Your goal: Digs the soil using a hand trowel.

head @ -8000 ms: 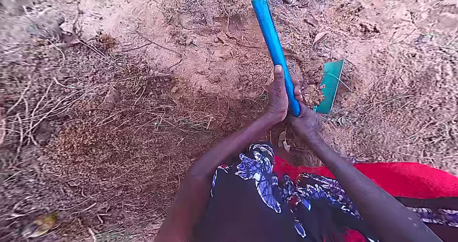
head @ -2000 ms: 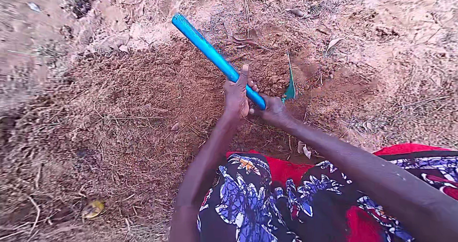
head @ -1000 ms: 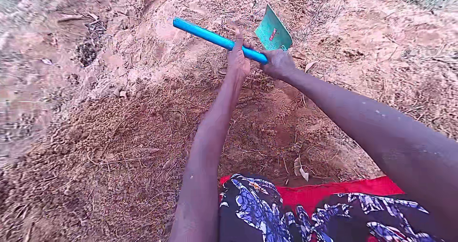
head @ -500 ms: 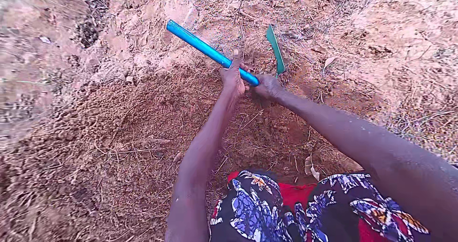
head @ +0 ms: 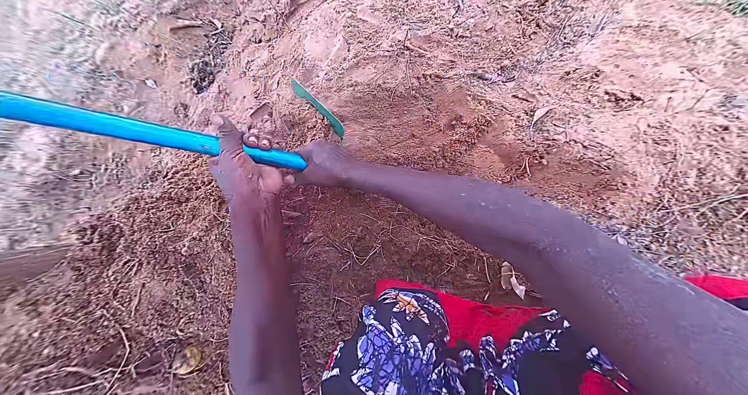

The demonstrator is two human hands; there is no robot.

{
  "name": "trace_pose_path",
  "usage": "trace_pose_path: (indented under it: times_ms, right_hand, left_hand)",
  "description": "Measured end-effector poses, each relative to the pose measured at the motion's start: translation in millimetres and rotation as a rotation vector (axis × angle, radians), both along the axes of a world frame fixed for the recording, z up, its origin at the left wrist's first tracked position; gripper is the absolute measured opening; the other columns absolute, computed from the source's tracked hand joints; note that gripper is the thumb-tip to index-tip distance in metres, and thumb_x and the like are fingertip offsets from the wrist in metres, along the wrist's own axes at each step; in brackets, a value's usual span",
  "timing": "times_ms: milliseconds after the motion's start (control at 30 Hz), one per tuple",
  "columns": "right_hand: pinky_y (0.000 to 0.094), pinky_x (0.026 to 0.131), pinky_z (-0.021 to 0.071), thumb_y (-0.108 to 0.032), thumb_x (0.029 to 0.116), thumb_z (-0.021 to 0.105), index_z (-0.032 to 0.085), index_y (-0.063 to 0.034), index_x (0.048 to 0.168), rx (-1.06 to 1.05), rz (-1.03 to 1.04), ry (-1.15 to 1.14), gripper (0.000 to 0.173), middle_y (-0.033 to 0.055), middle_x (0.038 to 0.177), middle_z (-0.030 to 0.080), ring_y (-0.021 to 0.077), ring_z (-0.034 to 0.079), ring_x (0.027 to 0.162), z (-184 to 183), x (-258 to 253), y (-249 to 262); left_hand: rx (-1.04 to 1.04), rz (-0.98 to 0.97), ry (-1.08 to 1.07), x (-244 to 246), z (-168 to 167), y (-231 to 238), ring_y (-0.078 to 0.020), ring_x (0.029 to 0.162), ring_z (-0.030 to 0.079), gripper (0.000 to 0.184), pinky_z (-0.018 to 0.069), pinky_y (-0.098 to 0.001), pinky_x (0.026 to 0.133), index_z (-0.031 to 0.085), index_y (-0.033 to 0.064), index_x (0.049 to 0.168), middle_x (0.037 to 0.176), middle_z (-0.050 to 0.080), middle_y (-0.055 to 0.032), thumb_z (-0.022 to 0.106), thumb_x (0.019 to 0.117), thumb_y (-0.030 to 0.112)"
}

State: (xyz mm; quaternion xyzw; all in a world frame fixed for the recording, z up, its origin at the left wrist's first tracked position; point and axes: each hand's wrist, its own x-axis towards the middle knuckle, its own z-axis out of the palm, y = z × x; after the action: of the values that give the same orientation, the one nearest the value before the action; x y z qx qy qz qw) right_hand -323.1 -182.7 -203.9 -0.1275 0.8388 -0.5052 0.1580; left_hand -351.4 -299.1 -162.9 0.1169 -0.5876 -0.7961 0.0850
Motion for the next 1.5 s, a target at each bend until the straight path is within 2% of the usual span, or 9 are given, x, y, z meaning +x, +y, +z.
trace_pose_path:
  times_ms: [100,200,333,467,567,767,1133,1267,1500]
  right_hand:
    - [0.0507,0.075,0.0519,-0.027,0.0983,0.07,0.071,-0.0053,0.112,0.052,0.184,0.335,0.026,0.0127,0.092,0.071,0.0289,0.068,0.088,30,-2,-21]
    - [0.0528,0.082,0.0503,-0.031,0.0984,0.068,0.07,-0.0073,0.121,0.235,0.188,0.439,0.033,0.0148,0.102,0.072,0.0322,0.068,0.097,42,-28,1]
    - [0.0579,0.089,0.0489,-0.039,0.0974,0.068,0.068,-0.0068,0.12,0.537,-0.035,0.275,0.04,0.0182,0.111,0.069,0.0366,0.066,0.108,21,-63,91]
    - [0.0652,0.092,0.0468,-0.038,0.097,0.07,0.067,-0.006,0.124,0.667,-0.243,0.097,0.042,0.0243,0.118,0.067,0.0437,0.063,0.115,-17,-74,174]
    - [0.0674,0.094,0.0456,-0.031,0.0973,0.068,0.067,-0.0039,0.125,0.643,-0.375,-0.034,0.039,0.0263,0.124,0.065,0.0458,0.061,0.12,-48,-80,189]
    - [0.0663,0.089,0.0472,-0.034,0.0972,0.068,0.07,-0.0049,0.114,0.565,-0.379,-0.156,0.034,0.0232,0.115,0.068,0.0421,0.064,0.112,-87,-88,147]
    - [0.062,0.072,0.0458,-0.022,0.0931,0.073,0.067,0.0022,0.1,0.334,-0.316,-0.167,0.025,0.0228,0.088,0.064,0.0384,0.062,0.082,-81,-88,97]
    - [0.0608,0.073,0.0456,-0.023,0.0953,0.072,0.068,0.0019,0.1,0.282,-0.3,-0.222,0.025,0.0218,0.088,0.064,0.0363,0.061,0.08,-66,-79,62]
    - [0.035,0.05,0.0389,-0.016,0.0971,0.068,0.063,-0.0022,0.097,0.059,-0.188,-0.264,0.015,0.005,0.067,0.049,0.0144,0.043,0.052,-23,-86,3]
  left_hand:
    - [0.056,0.165,0.286,33,22,-33,-0.0105,0.052,0.055,0.032,0.0554,-0.0269,0.056,0.048,0.014,0.089,0.061,0.049,0.003,0.031,0.1135,0.024]
    - [0.151,0.148,0.37,15,17,-16,-0.0105,0.053,0.053,0.038,0.0549,-0.0269,0.059,0.047,0.0148,0.087,0.061,0.046,0.0031,0.025,0.1141,0.03]
    - [0.382,-0.025,0.169,-55,-19,83,-0.0122,0.049,0.051,0.035,0.0544,-0.0298,0.058,0.045,0.0142,0.082,0.056,0.044,0.0018,0.036,0.1128,0.027]
    - [0.453,-0.174,-0.133,-96,-63,174,-0.0121,0.054,0.051,0.024,0.0547,-0.0303,0.061,0.043,0.0144,0.095,0.064,0.044,0.0007,0.046,0.1103,0.032]
    - [0.376,-0.206,-0.229,-108,-89,201,-0.0129,0.055,0.053,0.021,0.0553,-0.0309,0.061,0.043,0.0119,0.102,0.068,0.046,-0.0007,0.05,0.1091,0.03]
    - [0.286,-0.226,-0.287,-118,-120,163,-0.0107,0.051,0.051,0.019,0.0536,-0.0264,0.054,0.043,0.0115,0.107,0.066,0.046,0.0009,0.053,0.108,0.027]
    - [0.169,-0.177,-0.363,-104,-74,106,-0.0097,0.053,0.052,0.025,0.0516,-0.0232,0.053,0.047,0.0069,0.119,0.072,0.047,-0.0012,0.058,0.1056,0.025]
    - [0.14,-0.145,-0.366,-95,-64,74,-0.0105,0.054,0.052,0.025,0.0511,-0.0247,0.053,0.048,0.0079,0.116,0.073,0.047,-0.0008,0.059,0.1052,0.027]
    - [0.072,0.007,-0.288,-88,-8,18,-0.0091,0.05,0.048,0.025,0.0483,-0.0227,0.048,0.046,0.0084,0.115,0.071,0.046,-0.0011,0.062,0.1038,0.024]
